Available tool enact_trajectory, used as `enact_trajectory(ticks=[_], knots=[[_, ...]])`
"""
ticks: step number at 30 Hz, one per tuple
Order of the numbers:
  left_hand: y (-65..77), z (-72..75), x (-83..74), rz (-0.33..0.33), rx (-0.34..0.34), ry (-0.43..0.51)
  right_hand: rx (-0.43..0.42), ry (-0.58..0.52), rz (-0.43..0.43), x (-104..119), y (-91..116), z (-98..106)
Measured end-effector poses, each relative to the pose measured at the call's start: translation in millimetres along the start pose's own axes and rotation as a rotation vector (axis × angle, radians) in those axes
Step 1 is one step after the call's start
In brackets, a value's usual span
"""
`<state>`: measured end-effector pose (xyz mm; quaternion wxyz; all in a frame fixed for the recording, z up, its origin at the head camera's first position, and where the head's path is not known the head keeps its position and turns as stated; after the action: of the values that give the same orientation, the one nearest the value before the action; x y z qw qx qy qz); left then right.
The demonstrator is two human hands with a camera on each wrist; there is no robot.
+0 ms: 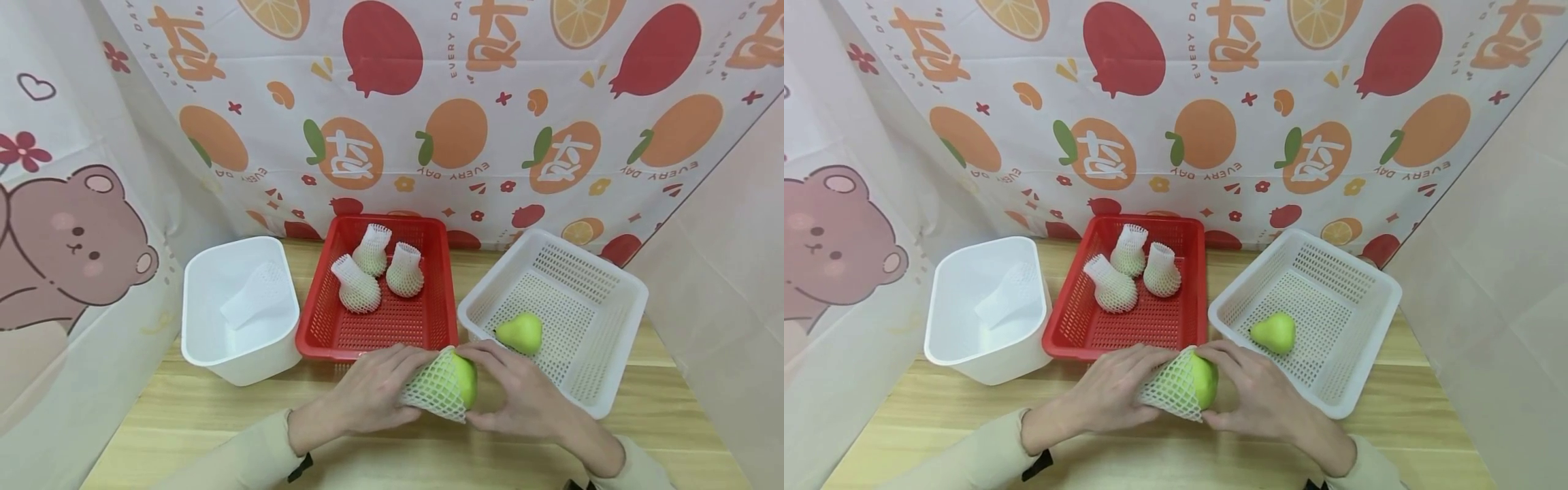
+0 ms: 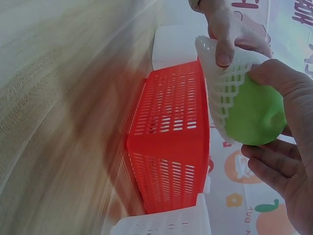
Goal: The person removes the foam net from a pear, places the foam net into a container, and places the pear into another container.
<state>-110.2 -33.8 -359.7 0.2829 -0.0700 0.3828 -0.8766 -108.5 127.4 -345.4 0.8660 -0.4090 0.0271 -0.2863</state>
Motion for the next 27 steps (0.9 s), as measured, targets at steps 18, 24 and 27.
enact_trajectory(ticks=[18, 24, 27], knots=[[4.6, 14.3, 18.0, 0.042, 0.196, -0.102, -0.055, 0.046, 0.031, -9, -2, 19], [3.4, 30.0, 32.3, 0.088, 0.257, -0.141, -0.057, 0.094, 0.006, -15, -3, 29], [3.2, 37.8, 38.4, 0.109, 0.277, -0.145, -0.067, 0.113, 0.008, -18, -2, 35]])
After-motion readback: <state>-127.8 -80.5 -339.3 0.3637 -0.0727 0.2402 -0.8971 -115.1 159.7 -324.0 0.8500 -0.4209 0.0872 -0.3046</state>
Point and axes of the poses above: each hand's wrist, its own y-axis away from the middle knuckle, its own z-axis out of the back of the hand, x = y × z, the point moved 8 cm from there along -y, towards the middle knuckle, and after that the axes turned 12 degrees about -x, right-handed, at the moved point
